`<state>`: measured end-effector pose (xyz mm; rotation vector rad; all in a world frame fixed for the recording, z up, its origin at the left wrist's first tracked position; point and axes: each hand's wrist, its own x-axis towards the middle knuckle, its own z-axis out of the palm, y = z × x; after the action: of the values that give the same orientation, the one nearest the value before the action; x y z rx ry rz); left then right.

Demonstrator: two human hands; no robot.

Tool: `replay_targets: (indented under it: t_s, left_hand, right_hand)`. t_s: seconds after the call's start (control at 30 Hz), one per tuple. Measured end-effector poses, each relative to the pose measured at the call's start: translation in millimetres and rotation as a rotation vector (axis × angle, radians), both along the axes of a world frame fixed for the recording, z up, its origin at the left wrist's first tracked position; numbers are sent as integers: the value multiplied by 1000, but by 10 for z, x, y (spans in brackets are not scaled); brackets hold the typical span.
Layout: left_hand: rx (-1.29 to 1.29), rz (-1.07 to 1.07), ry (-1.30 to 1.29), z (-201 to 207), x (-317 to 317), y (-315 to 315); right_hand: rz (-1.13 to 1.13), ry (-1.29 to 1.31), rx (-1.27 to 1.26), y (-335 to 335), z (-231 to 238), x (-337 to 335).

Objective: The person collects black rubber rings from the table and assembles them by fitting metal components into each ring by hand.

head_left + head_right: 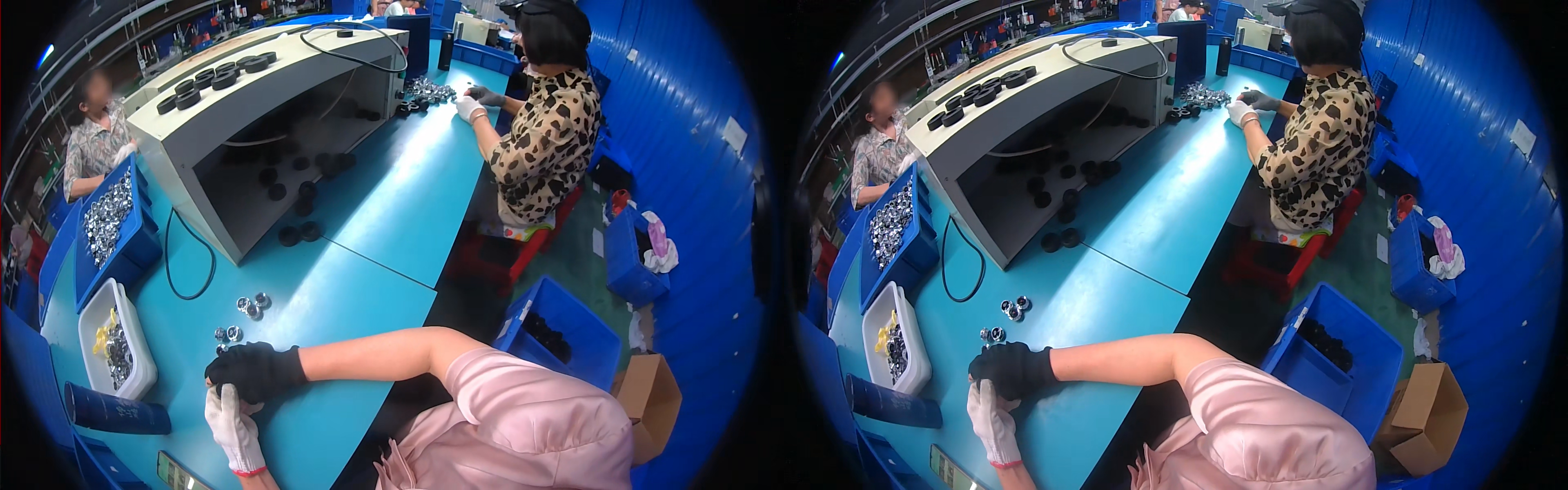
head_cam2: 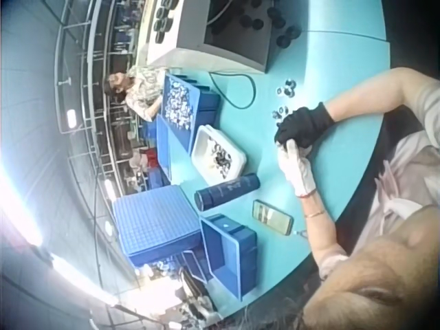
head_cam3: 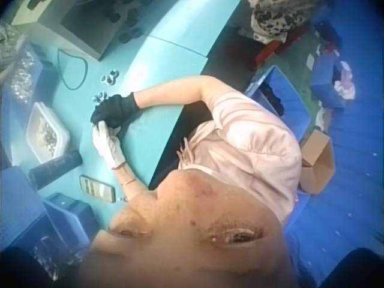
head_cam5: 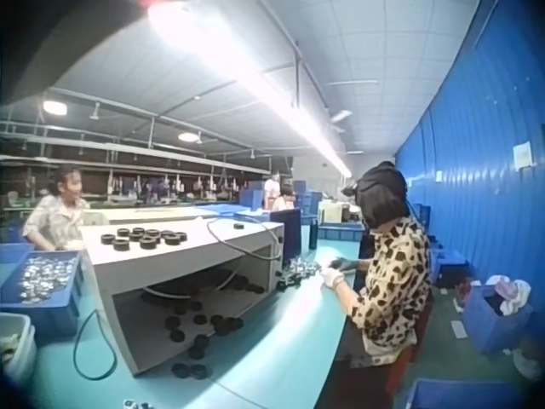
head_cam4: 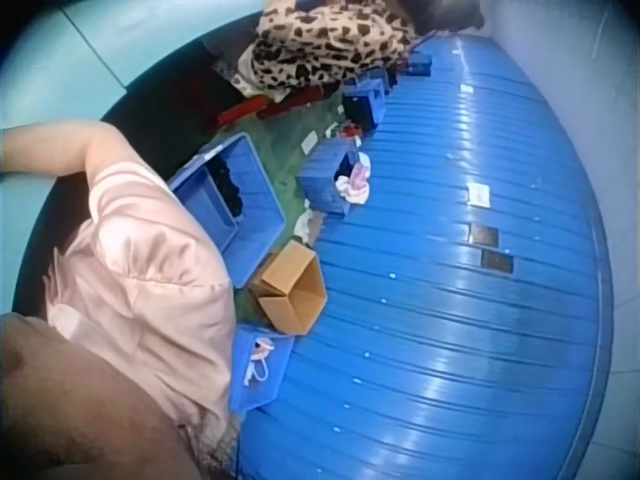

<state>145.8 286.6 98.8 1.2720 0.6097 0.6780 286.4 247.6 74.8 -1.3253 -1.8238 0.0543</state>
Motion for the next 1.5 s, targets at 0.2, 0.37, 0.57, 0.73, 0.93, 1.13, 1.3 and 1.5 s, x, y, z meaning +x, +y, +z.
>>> replay_targets:
  t_s: [0.2,0.37,0.57,0.73,0.93,1.13,1.3,1.5]
  left_hand:
    - [-35,-8,3,38,21,-13]
    - [-41,-35,24,26,37,0]
    - [-59,5,47,81,-56,24]
    - [-155,-18,75,-36,-3,133]
    - [-410,-84,-165,83,-17,3]
    - [-287,-106,-35,-17,-105,-14]
    - [-361,-115,-71,23,-98,29]
    - [-289,-131,-14,102,104,36]
  right_hand:
    - [24,-9,-170,-10,118,-1]
    - [-38,19,-251,-112,206,-11]
    - [-15,93,-201,-29,153,-112]
    - [100,545,-269,-80,-51,88]
    - [22,398,-284,-173,119,77]
    - [87,374,-304,-212,107,42]
    - [237,448,-320,-147,165,35]
    - [324,387,-242,-155,145,284]
